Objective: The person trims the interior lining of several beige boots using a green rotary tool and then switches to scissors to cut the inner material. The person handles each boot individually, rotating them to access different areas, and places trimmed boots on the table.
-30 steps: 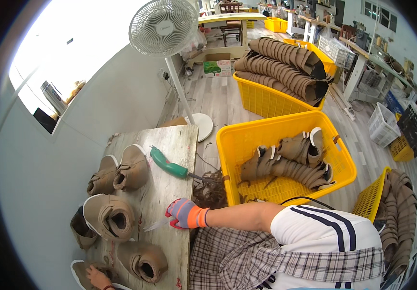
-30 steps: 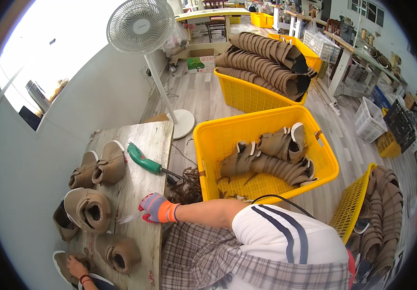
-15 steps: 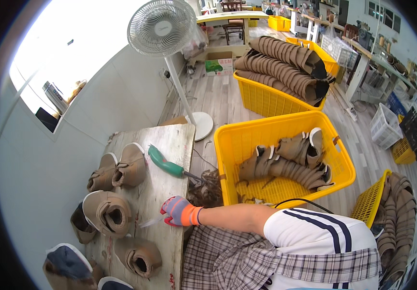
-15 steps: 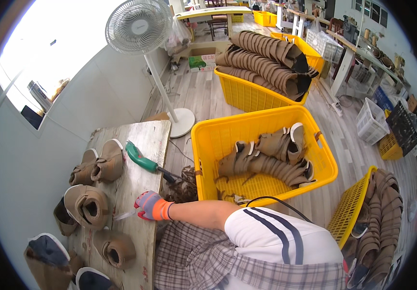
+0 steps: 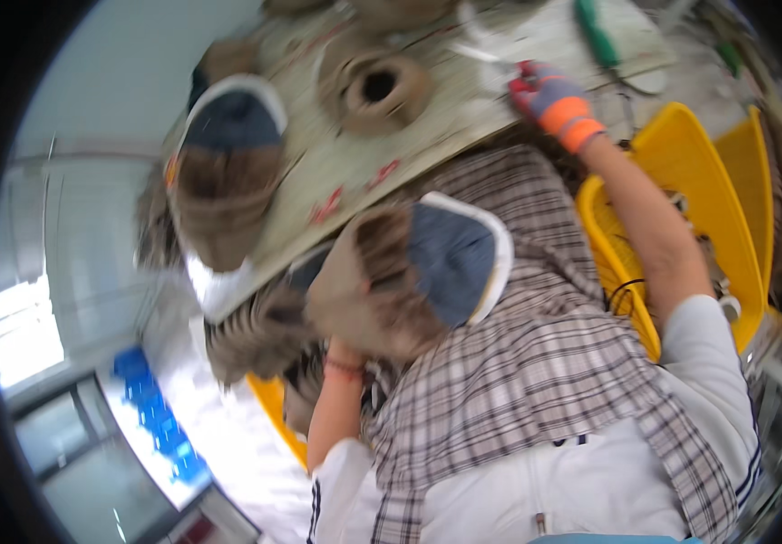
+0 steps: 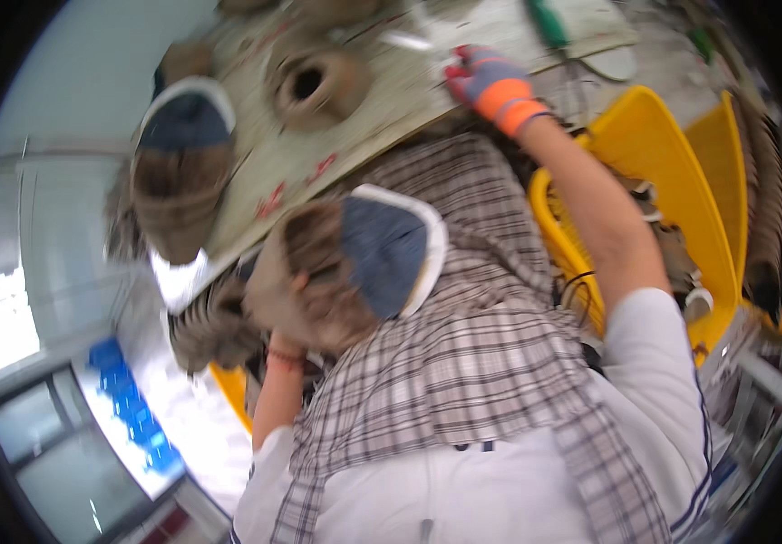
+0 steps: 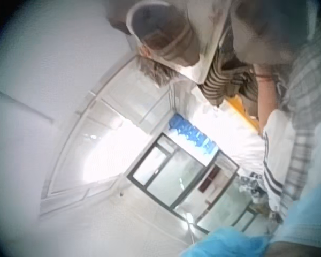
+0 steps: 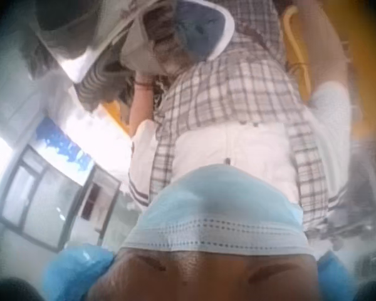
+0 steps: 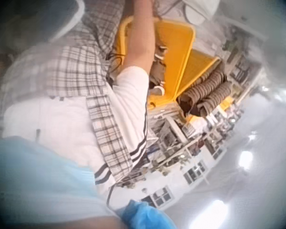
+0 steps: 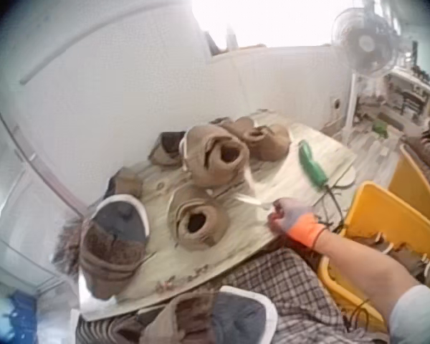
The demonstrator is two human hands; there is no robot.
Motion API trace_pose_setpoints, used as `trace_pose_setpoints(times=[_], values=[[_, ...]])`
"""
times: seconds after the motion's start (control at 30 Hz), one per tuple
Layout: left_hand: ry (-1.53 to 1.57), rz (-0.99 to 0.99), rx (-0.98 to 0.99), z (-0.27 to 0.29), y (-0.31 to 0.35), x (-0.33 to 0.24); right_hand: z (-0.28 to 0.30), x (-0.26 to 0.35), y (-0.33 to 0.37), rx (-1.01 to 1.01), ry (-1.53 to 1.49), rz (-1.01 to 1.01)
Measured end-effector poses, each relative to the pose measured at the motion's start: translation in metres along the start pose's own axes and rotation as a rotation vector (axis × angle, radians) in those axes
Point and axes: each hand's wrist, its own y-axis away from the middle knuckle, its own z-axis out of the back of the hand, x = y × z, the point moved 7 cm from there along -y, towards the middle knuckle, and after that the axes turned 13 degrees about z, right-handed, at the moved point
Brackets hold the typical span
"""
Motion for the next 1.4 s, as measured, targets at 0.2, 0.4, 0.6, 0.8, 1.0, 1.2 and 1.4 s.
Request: trace_pose_setpoints(times=[0.2,0.4,0.6,0.8,1.0,1.2,1.4], values=[[0.984,0.451,-0.007,0.012,-0.004,-0.033,0.013,0.037,0.041,0.058,0.054,0.231],[1.614,0.808,0.185,0.014,0.013,-0.033,0.033,0.143,0.079,0.213,-0.048,0.657],[1.604,0.951,0.174,0.021,0.035,-0.024,0.008,0.195,0.106,0.501,-0.141,0.738],[1.491,0.922,0.183,0.0,0.048,0.014,-0.012,0.221,0.117,0.64,0.009,0.849],[1.469,0.86,0.199,-0.001,0.044,-0.016,-0.019,0.252,0.123,0.597,0.075,1.0],[1.446,0.897,0.134,-0.006,0.053,0.009,-0.034,0.274,0.141,0.545,0.17,1.139],[1.415,0.922,0.078,-0.006,0.056,0.015,-0.042,0.278,0.144,0.587,0.194,1.138]])
